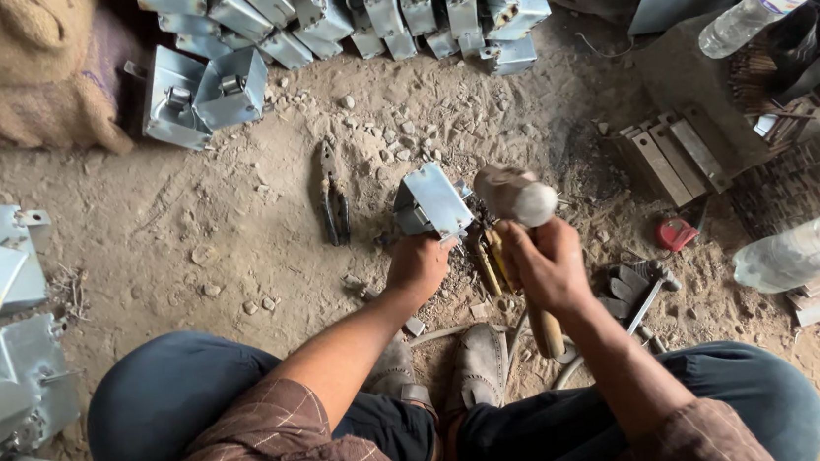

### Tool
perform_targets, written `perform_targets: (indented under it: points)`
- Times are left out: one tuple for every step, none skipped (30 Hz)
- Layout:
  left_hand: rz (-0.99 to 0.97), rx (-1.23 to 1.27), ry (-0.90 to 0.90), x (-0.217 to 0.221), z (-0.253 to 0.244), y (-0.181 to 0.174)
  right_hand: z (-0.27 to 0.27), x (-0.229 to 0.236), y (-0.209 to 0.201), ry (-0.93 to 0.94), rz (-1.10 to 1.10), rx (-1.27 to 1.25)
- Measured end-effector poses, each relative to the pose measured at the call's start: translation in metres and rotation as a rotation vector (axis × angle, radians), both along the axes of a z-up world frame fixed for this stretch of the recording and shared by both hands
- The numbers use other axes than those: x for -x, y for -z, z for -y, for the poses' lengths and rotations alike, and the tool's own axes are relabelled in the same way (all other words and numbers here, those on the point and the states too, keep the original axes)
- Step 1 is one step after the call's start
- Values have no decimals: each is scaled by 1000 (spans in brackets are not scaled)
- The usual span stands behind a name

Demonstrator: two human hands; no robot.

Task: The person sits on the ground and repeatedly hammers metal brackets onto a gear-like metal piece using a hammer. They pick up brackets from a pile, position them on the gear, and strike them to secure them in place.

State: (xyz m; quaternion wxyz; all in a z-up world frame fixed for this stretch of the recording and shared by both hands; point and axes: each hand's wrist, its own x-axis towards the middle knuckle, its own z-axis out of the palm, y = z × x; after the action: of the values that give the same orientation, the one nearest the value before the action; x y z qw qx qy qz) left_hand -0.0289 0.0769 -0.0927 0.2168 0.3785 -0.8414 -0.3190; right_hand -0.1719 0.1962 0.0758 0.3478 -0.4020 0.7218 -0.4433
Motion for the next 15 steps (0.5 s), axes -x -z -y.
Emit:
perform_targets:
  points:
    - [24,6,10,0,-1,2,-2,2,1,-33,-14,45]
    - [49,14,23,1,1,3,-2,2,3,-32,-32,44]
    - [38,24,17,0,1,4,-3,1,6,-31,-49,43]
    - [28,39,11,-1,3,2,-2,-2,9,-29,-67,47]
    - [17,54,6,-2,5,0,3,-8,14,-23,-142,-59]
    - [-59,98,32,-2,2,-1,4,-14,18,-12,-217,-171]
    - [-135,142,57,-2,-1,-3,3,-16,20,-1,-292,-285]
    - [-213,191,81,-2,0,-6,2,-16,20,7,-362,-240]
    - [-224,141,72,-2,0,-10,2,-16,19,16,-432,-195]
    - [-235,95,54,-3,0,-12,4,-16,18,15,-504,-146]
    - [-247,48,35,-3,2,-14,6,-14,17,10,-432,-129]
    - [-170,40,38,-5,-3,-13,2,-14,17,5,-355,-125]
    - [-92,32,42,-6,-7,-13,0,-14,17,0,-277,-121]
    - [-16,37,50,-5,-3,-13,1,-12,16,1,-300,-176]
    - [-124,67,44,-5,0,-13,5,-12,17,2,-324,-230]
